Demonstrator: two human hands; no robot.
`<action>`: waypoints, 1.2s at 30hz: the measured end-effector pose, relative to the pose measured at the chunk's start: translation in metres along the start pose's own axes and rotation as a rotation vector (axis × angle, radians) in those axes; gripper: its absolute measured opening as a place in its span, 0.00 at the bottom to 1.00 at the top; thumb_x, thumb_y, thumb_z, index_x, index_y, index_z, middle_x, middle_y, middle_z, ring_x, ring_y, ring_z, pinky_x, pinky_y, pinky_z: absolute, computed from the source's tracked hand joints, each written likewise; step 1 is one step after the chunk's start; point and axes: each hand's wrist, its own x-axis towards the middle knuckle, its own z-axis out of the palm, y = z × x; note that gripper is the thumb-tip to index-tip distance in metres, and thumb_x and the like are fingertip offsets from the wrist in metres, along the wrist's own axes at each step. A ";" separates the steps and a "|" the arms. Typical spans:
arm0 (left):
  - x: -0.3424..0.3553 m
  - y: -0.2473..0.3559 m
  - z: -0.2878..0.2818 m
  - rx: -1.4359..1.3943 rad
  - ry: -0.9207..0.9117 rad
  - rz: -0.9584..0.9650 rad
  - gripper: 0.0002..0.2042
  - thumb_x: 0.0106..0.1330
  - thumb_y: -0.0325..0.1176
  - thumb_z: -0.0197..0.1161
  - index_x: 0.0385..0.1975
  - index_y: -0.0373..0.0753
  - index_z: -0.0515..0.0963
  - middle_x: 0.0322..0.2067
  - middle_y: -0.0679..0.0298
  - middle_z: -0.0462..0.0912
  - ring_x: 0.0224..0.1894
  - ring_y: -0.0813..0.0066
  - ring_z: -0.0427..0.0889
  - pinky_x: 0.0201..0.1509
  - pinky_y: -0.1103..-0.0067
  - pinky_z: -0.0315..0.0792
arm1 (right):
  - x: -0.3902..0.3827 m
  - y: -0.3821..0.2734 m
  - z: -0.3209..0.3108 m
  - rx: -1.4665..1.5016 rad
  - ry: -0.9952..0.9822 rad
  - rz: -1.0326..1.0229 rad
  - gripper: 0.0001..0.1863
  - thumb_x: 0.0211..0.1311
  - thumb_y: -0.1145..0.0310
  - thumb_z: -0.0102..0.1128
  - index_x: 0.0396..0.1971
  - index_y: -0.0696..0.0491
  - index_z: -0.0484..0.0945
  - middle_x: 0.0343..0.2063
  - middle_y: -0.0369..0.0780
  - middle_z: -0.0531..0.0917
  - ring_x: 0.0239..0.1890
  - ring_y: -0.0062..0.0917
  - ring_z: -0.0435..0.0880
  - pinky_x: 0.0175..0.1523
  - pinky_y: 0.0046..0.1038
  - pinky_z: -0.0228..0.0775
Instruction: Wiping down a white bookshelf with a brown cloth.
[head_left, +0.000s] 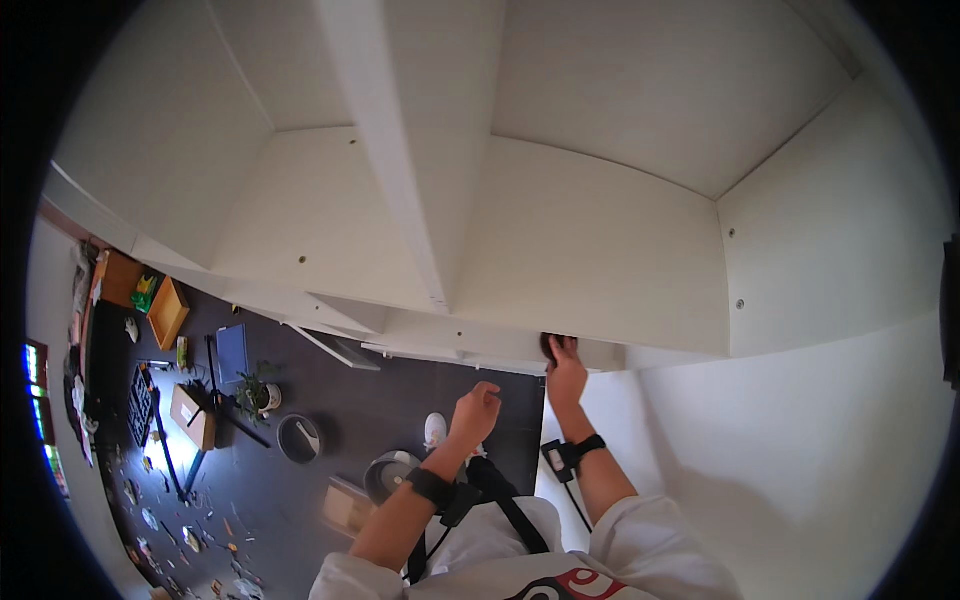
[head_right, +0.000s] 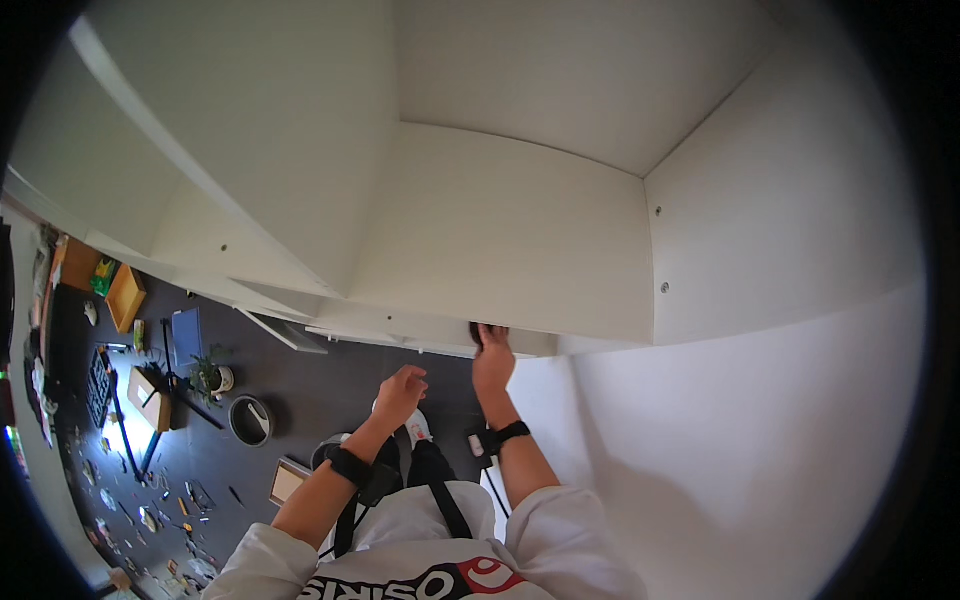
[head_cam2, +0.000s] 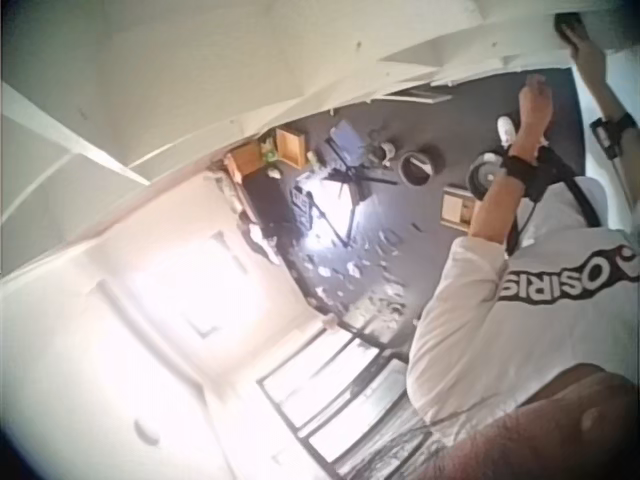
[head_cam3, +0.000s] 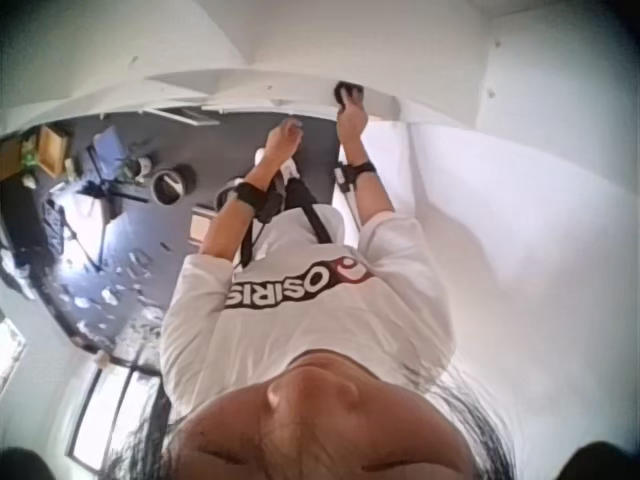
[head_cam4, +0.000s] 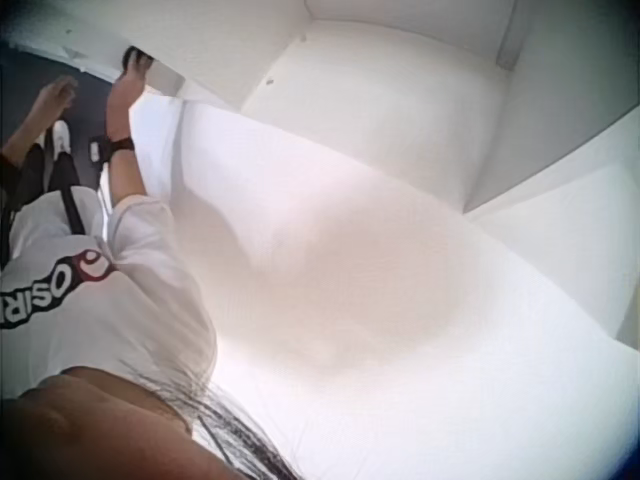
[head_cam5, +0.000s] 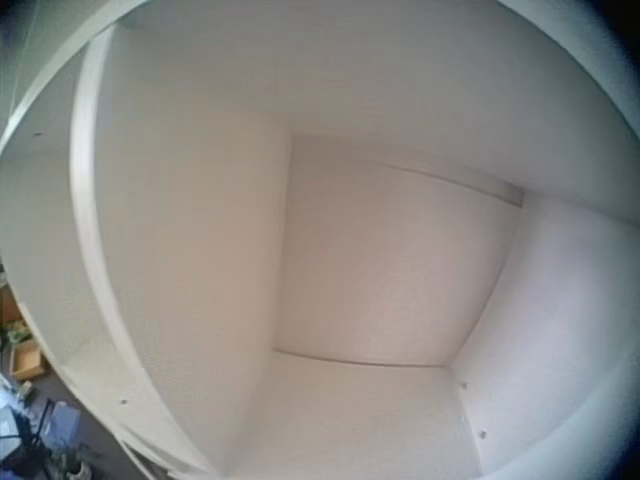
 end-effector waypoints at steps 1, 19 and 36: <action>0.000 -0.005 -0.001 -0.006 0.009 -0.005 0.11 0.61 0.28 0.54 0.42 0.35 0.75 0.30 0.58 0.84 0.31 0.69 0.85 0.37 0.76 0.77 | -0.002 -0.012 0.007 0.003 -0.019 -0.018 0.28 0.47 0.83 0.56 0.53 0.49 0.76 0.59 0.47 0.71 0.61 0.44 0.68 0.59 0.37 0.69; 0.065 -0.028 -0.043 0.536 0.157 0.491 0.28 0.56 0.21 0.55 0.61 0.34 0.63 0.63 0.53 0.64 0.67 0.55 0.60 0.67 0.67 0.60 | -0.007 -0.098 0.057 0.161 -0.257 -0.246 0.17 0.50 0.79 0.55 0.41 0.50 0.82 0.51 0.41 0.79 0.54 0.37 0.77 0.53 0.35 0.73; 0.100 -0.016 0.033 0.830 -0.033 0.603 0.25 0.59 0.27 0.56 0.59 0.31 0.66 0.64 0.51 0.63 0.68 0.60 0.59 0.71 0.73 0.54 | -0.009 -0.042 0.027 -0.042 0.005 -0.256 0.17 0.50 0.81 0.52 0.40 0.53 0.81 0.47 0.43 0.81 0.50 0.37 0.80 0.49 0.36 0.75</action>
